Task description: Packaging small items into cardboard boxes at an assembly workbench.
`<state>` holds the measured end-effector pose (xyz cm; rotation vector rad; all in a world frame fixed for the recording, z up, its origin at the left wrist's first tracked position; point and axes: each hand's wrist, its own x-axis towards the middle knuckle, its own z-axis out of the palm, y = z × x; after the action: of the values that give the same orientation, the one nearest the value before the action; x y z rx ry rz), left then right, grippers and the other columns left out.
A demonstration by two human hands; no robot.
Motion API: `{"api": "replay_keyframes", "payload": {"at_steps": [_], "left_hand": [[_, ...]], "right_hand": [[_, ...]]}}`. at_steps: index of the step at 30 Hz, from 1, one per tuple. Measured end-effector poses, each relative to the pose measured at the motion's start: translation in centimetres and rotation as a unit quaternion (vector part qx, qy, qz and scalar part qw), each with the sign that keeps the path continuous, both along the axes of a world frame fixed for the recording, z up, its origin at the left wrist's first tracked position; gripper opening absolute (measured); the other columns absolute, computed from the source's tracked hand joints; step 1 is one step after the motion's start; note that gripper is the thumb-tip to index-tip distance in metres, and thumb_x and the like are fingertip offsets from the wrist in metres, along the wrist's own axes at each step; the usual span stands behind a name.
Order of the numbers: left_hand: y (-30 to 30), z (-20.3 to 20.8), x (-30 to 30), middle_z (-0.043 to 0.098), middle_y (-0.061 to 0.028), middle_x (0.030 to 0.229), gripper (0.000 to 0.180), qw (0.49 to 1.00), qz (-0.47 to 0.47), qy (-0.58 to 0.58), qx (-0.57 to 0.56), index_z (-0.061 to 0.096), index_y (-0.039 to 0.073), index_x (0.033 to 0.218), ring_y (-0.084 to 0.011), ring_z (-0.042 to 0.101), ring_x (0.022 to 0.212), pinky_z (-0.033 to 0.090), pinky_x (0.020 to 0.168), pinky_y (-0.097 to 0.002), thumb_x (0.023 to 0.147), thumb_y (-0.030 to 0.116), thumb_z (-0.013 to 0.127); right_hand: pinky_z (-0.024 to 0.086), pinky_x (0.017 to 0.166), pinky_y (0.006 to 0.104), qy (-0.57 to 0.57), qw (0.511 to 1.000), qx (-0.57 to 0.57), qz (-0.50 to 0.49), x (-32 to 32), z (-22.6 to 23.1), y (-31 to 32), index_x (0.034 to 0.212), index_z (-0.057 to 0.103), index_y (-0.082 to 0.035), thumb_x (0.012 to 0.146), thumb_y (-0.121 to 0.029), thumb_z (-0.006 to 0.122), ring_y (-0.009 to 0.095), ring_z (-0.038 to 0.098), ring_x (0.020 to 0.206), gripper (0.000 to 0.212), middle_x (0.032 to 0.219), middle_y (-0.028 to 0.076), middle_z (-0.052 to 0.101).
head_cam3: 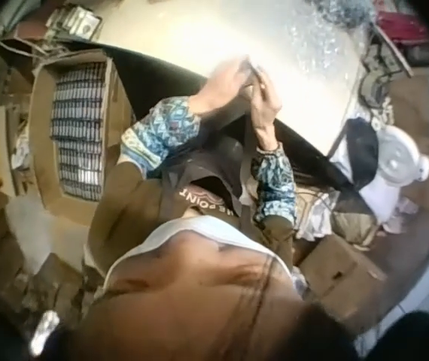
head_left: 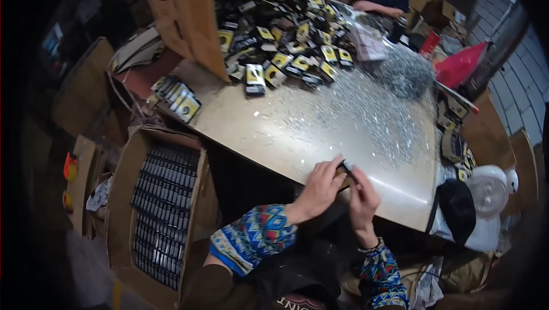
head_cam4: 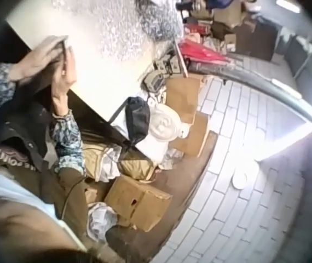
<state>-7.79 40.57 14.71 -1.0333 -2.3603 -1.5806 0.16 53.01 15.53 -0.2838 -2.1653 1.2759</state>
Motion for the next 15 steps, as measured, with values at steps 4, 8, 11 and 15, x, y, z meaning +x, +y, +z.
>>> {"api": "replay_keyframes", "payload": {"at_steps": [4,8,11,15], "left_hand": [[-5.3,1.6,-5.6,0.057,-0.018,0.091,0.019,0.976,0.115,0.109,-0.149,0.056,-0.002,0.102,-0.0362,0.055,0.089,0.042,0.077,-0.0448,0.085,0.008,0.056],[-16.1,1.4,-16.3,0.055,-0.0127,0.119,0.042,0.787,0.388,0.3,-0.375,0.053,0.007,0.128,-0.0297,0.049,0.113,0.036,0.098,-0.047,0.086,0.012,0.056],[-14.7,3.6,-21.3,0.048,-0.0121,0.136,0.055,0.751,0.237,0.431,-0.44,0.046,0.012,0.14,-0.03,0.041,0.127,0.026,0.112,-0.0455,0.086,0.011,0.057],[-11.9,2.9,-26.6,0.05,-0.0095,0.134,0.055,0.726,0.07,0.461,-0.505,0.048,0.02,0.138,-0.028,0.045,0.125,0.031,0.109,-0.0447,0.085,0.016,0.06]], "right_hand": [[0.051,0.092,0.0328,-0.006,0.997,-0.025,0.075,-3.0,-0.3,-0.9,0.117,0.064,0.002,0.09,-0.002,0.065,0.023,0.061,0.114,0.028,0.124,0.017,0.064],[0.041,0.104,0.0487,-0.003,0.944,0.302,0.132,-7.4,-0.1,-0.5,0.118,0.062,-0.002,0.09,-0.01,0.062,0.041,0.046,0.128,0.029,0.13,0.022,0.056],[0.034,0.107,0.0566,0.006,0.901,0.423,0.093,-14.2,-1.4,0.0,0.114,0.062,-0.005,0.092,-0.018,0.057,0.042,0.042,0.131,0.026,0.132,0.021,0.053],[0.038,0.103,0.0556,-0.025,0.842,0.537,0.054,-17.5,-1.9,1.9,0.117,0.062,-0.008,0.092,-0.02,0.059,0.042,0.043,0.128,0.028,0.13,0.018,0.053]]}}
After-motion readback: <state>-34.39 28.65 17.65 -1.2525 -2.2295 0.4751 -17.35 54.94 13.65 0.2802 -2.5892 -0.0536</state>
